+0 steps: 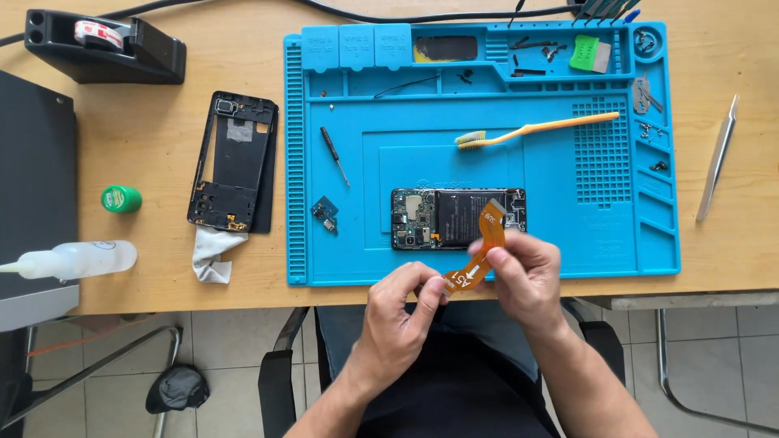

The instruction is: Disassembling, cleaning, and reassembling internal components of a mobile phone on a repair mat.

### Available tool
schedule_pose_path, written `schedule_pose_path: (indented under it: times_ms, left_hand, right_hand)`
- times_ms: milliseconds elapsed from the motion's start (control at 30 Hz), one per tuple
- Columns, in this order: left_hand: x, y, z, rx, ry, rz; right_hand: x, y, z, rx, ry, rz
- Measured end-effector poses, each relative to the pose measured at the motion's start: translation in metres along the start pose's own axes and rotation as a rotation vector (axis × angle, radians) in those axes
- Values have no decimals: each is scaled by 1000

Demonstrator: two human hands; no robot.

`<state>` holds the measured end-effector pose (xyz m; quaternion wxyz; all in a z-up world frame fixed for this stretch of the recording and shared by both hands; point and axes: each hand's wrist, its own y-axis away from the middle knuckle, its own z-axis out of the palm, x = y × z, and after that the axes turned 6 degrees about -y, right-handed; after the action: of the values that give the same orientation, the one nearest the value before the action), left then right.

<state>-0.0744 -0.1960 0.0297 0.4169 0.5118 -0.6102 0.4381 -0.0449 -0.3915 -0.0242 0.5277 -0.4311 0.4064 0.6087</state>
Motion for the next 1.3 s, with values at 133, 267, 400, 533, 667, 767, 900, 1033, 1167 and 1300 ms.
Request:
schedule_pose_path:
  times_ms: [133, 267, 400, 533, 667, 767, 900, 1033, 1167, 1300]
  left_hand:
    - [-15, -18, -14, -96, -334, 184]
    - [-12, -45, -29, -141, -631, 351]
    - [-23, -65, -27, -173, -655, 356]
    - [-30, -60, -32, -81, -673, 291]
    - [-47, -38, -28, 17, -764, 316]
    - [-51, -27, -24, 8, -875, 386]
    - [-54, -24, -21, -23, -949, 440]
    - [-56, -25, -20, -12, -916, 418]
    - [-56, -25, -20, -14, -921, 414]
    - [-54, -26, -21, -10, -895, 392]
  right_hand:
    - [-12, -18, -21, 27, 485, -678]
    - [-45, -20, -1, -287, 1100, -854]
    - [-43, -31, -3, -345, 1192, -881]
    - [-39, -36, -7, -359, 1160, -841]
    - [-25, -41, -13, -339, 1164, -811]
    - [-24, -42, -15, -354, 1151, -783]
    - [-23, -44, -17, -368, 1134, -754]
    - [-22, -47, -17, -378, 1132, -722]
    - [-22, -48, -18, -383, 1107, -706]
    - [-21, -49, -19, -368, 1086, -702]
